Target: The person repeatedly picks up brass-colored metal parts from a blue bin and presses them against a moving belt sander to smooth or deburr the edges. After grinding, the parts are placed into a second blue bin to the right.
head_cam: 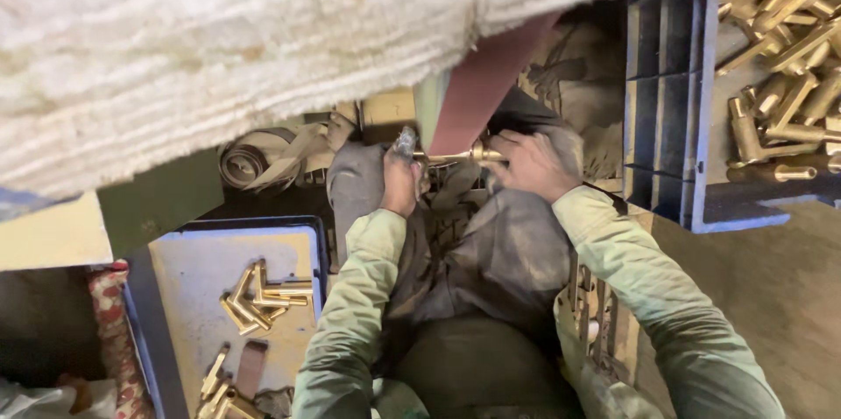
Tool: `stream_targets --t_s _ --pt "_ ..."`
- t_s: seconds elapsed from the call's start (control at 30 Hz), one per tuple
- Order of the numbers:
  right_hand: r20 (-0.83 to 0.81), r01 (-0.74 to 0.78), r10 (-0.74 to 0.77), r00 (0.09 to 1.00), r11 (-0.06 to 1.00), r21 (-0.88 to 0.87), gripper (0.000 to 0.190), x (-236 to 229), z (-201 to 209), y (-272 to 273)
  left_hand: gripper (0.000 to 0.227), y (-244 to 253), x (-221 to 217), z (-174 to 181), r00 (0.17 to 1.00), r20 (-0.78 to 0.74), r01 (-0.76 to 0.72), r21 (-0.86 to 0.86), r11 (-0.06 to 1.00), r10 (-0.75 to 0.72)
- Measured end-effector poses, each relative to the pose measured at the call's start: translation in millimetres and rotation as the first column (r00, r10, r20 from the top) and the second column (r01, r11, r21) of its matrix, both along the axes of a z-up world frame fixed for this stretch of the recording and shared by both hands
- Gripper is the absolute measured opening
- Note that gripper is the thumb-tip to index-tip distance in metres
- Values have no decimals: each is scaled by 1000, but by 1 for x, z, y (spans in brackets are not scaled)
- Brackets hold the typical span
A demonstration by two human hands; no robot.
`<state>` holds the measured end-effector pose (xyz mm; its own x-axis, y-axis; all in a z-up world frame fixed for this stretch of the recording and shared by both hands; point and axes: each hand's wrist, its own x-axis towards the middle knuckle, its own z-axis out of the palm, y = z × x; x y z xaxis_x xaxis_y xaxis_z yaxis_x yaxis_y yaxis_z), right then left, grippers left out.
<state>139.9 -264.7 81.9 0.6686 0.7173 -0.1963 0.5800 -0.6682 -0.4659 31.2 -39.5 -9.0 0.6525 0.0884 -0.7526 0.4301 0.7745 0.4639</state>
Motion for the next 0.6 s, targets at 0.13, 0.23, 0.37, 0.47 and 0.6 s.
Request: stream_targets --t_s 0.13,0.23,0.37,0.47,0.6 --pt "-206 -20 -12 979 989 -148 35 12 11 8 19 -1 2 8 999 -42 -4 2 1000 4" --pt "-304 -23 -44 952 977 -213 38 17 19 11 25 -1 3 9 997 -74 -10 -22 1000 8" --pt "-336 -60 32 941 995 -74 45 24 16 10 25 -4 2 4 999 -32 -43 -21 999 42" --pt "-391 -94 95 916 995 21 45 31 1 3 25 -4 1 -2 998 -44 -41 -28 999 39" --pt "-560 -79 134 817 989 121 48 42 -23 -4 27 0 -4 -7 997 73 -28 -104 994 36"
